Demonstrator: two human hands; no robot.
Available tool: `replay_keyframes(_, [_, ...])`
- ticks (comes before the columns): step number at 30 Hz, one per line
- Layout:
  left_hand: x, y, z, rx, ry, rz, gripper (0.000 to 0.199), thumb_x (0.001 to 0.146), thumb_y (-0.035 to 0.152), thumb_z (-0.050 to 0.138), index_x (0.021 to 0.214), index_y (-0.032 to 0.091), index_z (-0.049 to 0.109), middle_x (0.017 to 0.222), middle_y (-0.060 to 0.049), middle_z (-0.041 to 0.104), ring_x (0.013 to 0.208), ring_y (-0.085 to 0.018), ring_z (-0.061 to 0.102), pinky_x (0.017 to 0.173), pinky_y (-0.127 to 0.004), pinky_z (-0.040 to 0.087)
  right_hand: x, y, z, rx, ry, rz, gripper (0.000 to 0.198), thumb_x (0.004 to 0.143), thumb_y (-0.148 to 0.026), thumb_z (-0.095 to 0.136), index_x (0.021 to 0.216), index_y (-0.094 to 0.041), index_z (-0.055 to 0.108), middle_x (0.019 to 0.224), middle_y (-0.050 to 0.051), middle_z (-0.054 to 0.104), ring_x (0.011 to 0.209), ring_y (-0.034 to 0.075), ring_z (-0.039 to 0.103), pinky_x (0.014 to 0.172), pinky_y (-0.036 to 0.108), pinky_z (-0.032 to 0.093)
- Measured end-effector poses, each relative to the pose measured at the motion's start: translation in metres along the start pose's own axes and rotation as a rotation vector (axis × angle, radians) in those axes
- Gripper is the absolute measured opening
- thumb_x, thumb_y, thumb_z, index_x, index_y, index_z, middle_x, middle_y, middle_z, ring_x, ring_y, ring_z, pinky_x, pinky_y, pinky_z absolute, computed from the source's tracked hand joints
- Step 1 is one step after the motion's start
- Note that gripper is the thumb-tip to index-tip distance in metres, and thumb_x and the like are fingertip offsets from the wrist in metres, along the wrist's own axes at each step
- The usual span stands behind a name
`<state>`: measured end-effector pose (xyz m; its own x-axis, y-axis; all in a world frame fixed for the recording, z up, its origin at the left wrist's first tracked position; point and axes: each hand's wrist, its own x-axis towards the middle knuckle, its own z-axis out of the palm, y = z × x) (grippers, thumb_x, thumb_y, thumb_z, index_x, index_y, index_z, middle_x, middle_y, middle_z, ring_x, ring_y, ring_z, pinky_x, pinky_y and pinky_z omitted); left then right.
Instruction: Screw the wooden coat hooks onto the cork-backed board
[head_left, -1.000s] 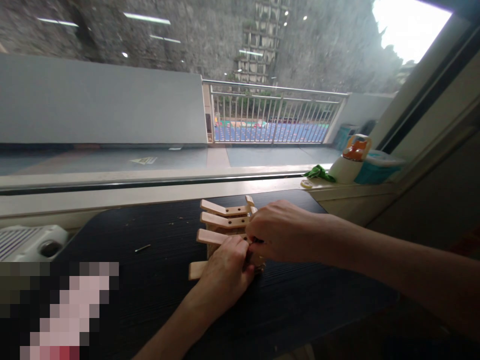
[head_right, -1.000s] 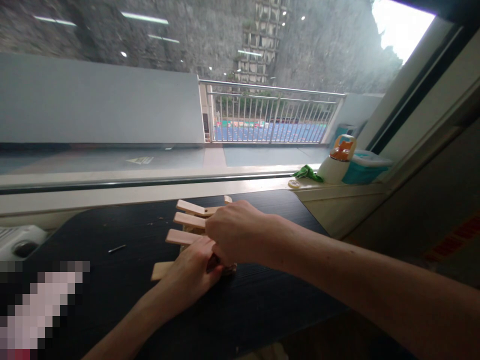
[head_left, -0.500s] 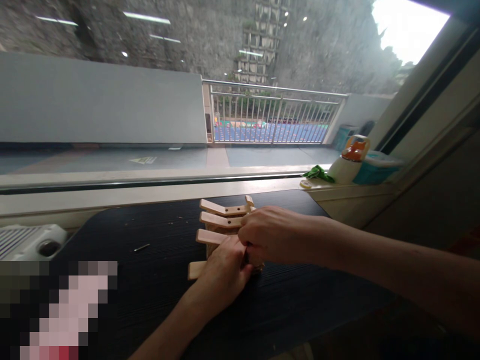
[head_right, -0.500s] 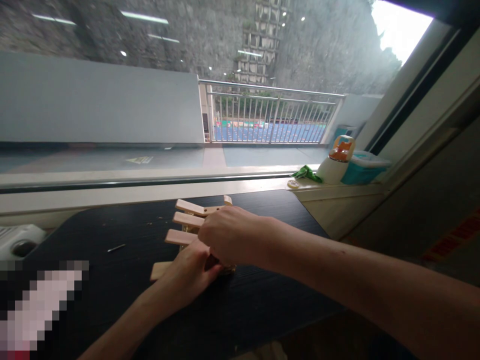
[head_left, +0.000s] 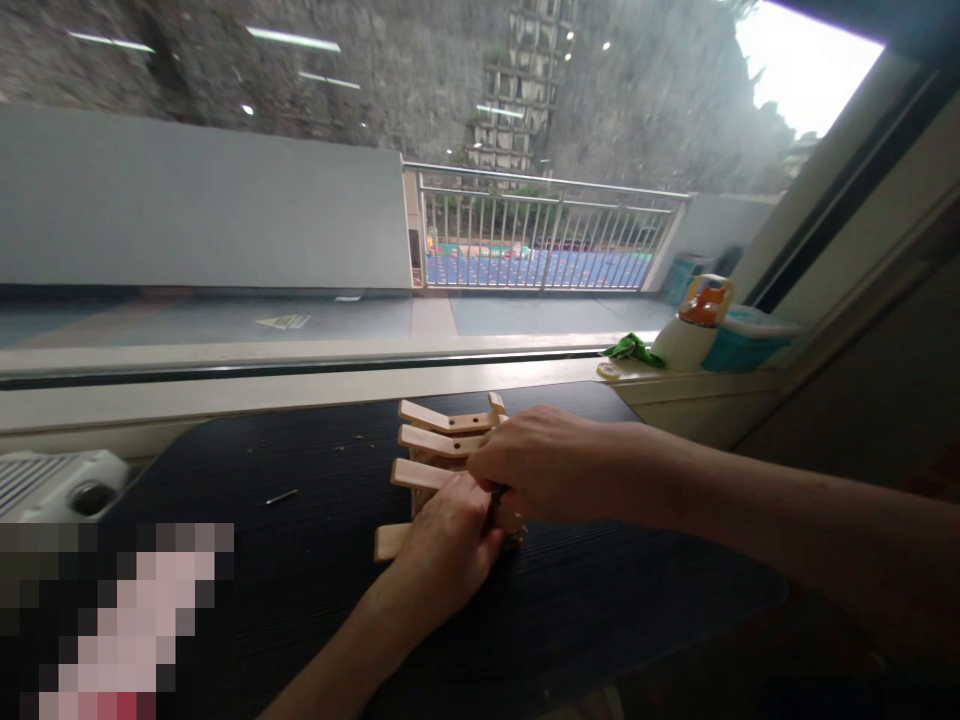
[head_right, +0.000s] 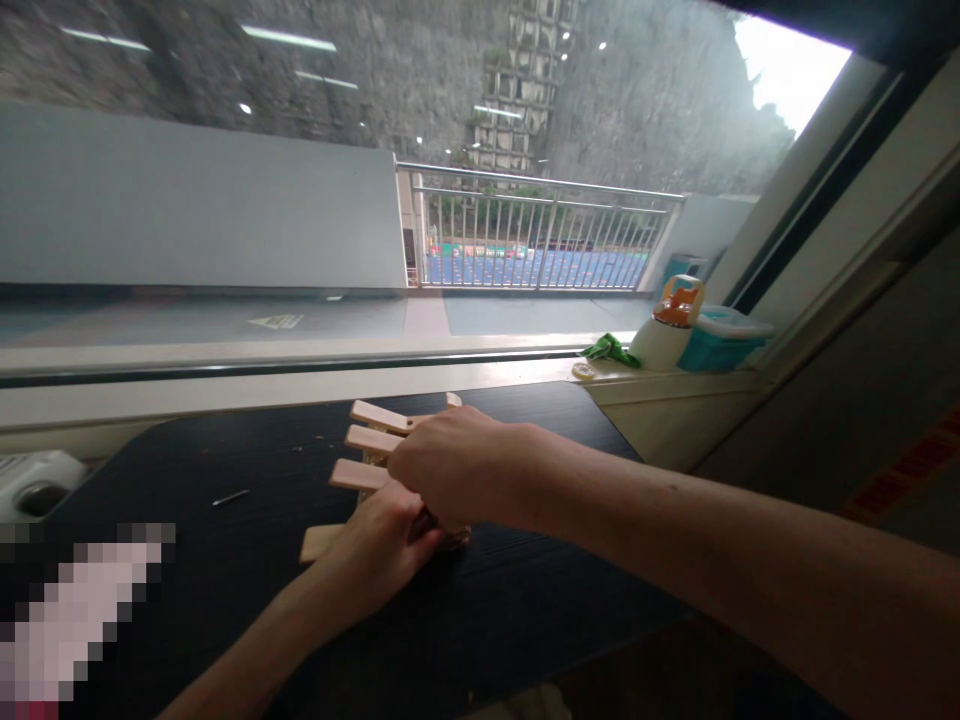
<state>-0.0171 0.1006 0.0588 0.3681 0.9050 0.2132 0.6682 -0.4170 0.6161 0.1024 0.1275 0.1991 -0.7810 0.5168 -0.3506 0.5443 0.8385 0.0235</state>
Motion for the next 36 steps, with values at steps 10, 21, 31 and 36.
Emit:
replay_keyframes(10, [-0.001,-0.002,0.002,0.015,-0.013,-0.022,0.028,0.071,0.011,0.055,0.097,0.021,0.056,0.108,-0.005,0.058,0.103,-0.022,0.052,0.089,-0.035,0.042,-0.001,0.007,0.014,0.019,0.115,0.157,0.02,0.076,-0.027,0.053,0.085,-0.015,0.067,0.071,0.007,0.065,0.065,0.017,0.058,0.052,0.025,0.031])
replay_keyframes(21, [-0.001,-0.003,0.0,0.005,-0.006,-0.001,0.013,0.073,0.014,0.055,0.084,0.019,0.06,0.093,-0.006,0.064,0.095,-0.022,0.058,0.081,-0.033,0.044,0.0,-0.005,0.013,-0.053,0.093,-0.05,0.01,0.073,-0.007,0.056,0.069,-0.012,0.064,0.068,0.006,0.064,0.065,0.014,0.054,0.059,0.026,0.035])
replay_keyframes(31, [0.001,-0.001,-0.002,0.027,-0.032,0.019,0.013,0.071,0.013,0.056,0.082,0.018,0.06,0.096,-0.006,0.064,0.098,-0.023,0.057,0.082,-0.031,0.043,0.005,-0.003,0.013,-0.095,0.098,0.119,0.013,0.074,-0.02,0.06,0.082,-0.013,0.067,0.07,0.008,0.065,0.068,0.019,0.06,0.056,0.027,0.038])
replay_keyframes(36, [0.004,-0.002,-0.004,0.035,-0.05,0.063,0.011,0.071,0.014,0.056,0.081,0.018,0.06,0.096,-0.006,0.064,0.098,-0.023,0.056,0.083,-0.032,0.042,-0.005,-0.003,0.004,-0.084,0.05,0.077,0.011,0.07,-0.014,0.064,0.081,-0.014,0.067,0.077,0.006,0.067,0.073,0.019,0.061,0.056,0.026,0.034])
